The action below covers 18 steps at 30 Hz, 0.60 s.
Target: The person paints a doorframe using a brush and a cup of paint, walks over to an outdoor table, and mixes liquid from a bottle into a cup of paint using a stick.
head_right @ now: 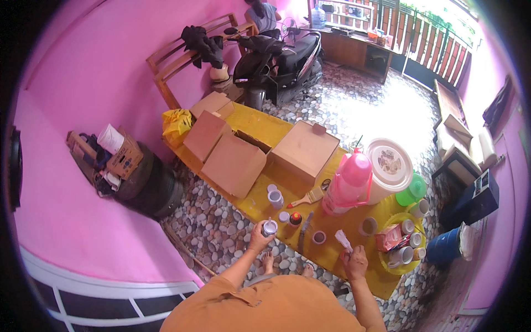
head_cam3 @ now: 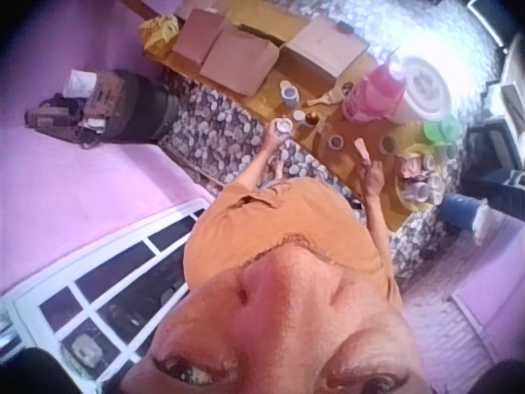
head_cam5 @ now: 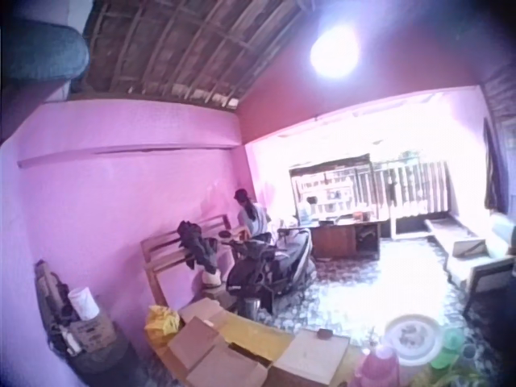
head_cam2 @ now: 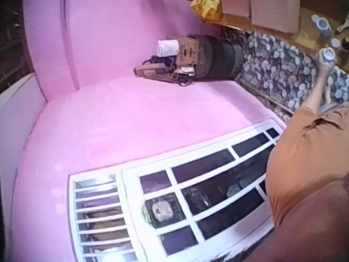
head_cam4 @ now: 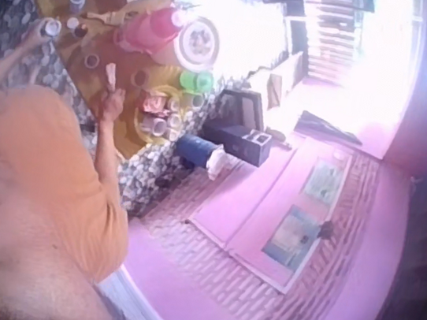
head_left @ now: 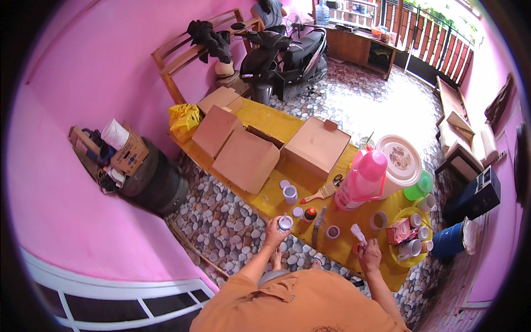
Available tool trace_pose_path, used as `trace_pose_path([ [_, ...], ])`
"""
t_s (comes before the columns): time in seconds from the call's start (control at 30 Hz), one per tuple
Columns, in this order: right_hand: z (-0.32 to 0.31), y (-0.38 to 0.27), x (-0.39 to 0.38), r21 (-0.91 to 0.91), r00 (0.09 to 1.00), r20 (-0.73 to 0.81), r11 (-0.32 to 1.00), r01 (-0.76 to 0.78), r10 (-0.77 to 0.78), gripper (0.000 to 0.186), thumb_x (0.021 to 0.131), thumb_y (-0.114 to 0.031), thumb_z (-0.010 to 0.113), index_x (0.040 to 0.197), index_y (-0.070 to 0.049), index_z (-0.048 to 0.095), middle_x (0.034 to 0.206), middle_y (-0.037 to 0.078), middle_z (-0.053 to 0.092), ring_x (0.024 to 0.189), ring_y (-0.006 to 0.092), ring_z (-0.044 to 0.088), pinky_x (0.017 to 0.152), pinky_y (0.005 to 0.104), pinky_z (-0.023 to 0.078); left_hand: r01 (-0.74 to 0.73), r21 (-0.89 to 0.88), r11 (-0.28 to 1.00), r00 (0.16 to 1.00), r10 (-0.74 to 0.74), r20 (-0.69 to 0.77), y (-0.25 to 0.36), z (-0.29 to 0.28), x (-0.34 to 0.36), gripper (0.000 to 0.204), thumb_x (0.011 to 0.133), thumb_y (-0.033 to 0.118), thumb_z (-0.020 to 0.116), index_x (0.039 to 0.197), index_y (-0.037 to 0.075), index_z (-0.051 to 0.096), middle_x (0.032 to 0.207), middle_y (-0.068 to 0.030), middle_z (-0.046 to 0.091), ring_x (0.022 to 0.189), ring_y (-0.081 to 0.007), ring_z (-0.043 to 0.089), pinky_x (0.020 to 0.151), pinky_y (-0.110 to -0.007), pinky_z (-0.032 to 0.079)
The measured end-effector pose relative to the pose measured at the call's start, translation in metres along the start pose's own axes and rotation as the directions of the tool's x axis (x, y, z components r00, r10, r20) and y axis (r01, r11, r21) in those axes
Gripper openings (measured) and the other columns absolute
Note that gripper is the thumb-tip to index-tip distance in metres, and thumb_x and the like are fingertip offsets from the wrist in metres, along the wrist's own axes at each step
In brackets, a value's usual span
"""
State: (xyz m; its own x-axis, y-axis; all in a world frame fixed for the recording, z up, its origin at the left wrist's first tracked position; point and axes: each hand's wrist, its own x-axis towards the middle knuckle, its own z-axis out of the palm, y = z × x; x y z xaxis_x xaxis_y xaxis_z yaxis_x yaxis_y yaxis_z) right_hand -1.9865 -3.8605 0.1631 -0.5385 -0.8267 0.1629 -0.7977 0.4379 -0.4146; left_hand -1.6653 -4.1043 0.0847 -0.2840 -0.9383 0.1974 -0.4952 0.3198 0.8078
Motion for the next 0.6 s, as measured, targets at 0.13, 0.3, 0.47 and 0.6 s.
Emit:
trace_pose_path([
  [0.13,0.001,-0.004,-0.008,0.015,0.997,-0.077,1.0,-0.016,0.017,0.017,0.09,-0.015,0.059,0.095,0.0,0.053,0.098,0.021,0.056,0.088,0.0444,0.06,0.075,0.0517,0.05,0.02,-0.013,1.0,0.999,-0.019,0.047,-0.016,0.003,0.013,0.065,0.068,0.027,0.087,0.125,0.011,0.06,0.113,-0.0139,0.066,0.112,-0.0355,0.059,0.099,-0.046,0.048],
  [0.3,0.002,-0.007,-0.009,-0.021,0.994,-0.09,0.998,-0.066,0.064,0.016,0.088,-0.014,0.056,0.094,0.001,0.054,0.099,0.023,0.057,0.09,0.0449,0.061,0.076,0.0524,0.05,0.023,-0.039,0.999,0.996,-0.019,0.085,-0.039,0.005,0.029,0.067,0.068,0.027,0.087,0.127,0.01,0.059,0.116,-0.0153,0.066,0.113,-0.0373,0.059,0.1,-0.047,0.048],
  [0.47,-0.003,-0.016,-0.013,-0.029,0.986,-0.099,0.99,-0.136,0.132,0.023,0.093,-0.022,0.058,0.094,0.0,0.054,0.098,0.023,0.057,0.09,0.0453,0.061,0.076,0.0525,0.051,0.004,-0.032,0.999,0.995,-0.001,0.1,-0.049,0.001,0.038,0.067,0.069,0.027,0.086,0.127,0.01,0.057,0.119,-0.0168,0.065,0.114,-0.039,0.059,0.101,-0.048,0.048],
  [0.6,-0.006,-0.02,-0.018,-0.087,0.981,-0.1,0.981,-0.175,0.166,0.032,0.097,-0.032,0.06,0.094,0.0,0.055,0.097,0.023,0.058,0.087,0.0454,0.062,0.074,0.0526,0.051,-0.049,-0.033,0.998,0.992,0.052,0.112,-0.054,0.001,0.044,0.066,0.069,0.025,0.085,0.126,0.01,0.057,0.117,-0.0172,0.065,0.112,-0.0401,0.059,0.099,-0.049,0.048],
])
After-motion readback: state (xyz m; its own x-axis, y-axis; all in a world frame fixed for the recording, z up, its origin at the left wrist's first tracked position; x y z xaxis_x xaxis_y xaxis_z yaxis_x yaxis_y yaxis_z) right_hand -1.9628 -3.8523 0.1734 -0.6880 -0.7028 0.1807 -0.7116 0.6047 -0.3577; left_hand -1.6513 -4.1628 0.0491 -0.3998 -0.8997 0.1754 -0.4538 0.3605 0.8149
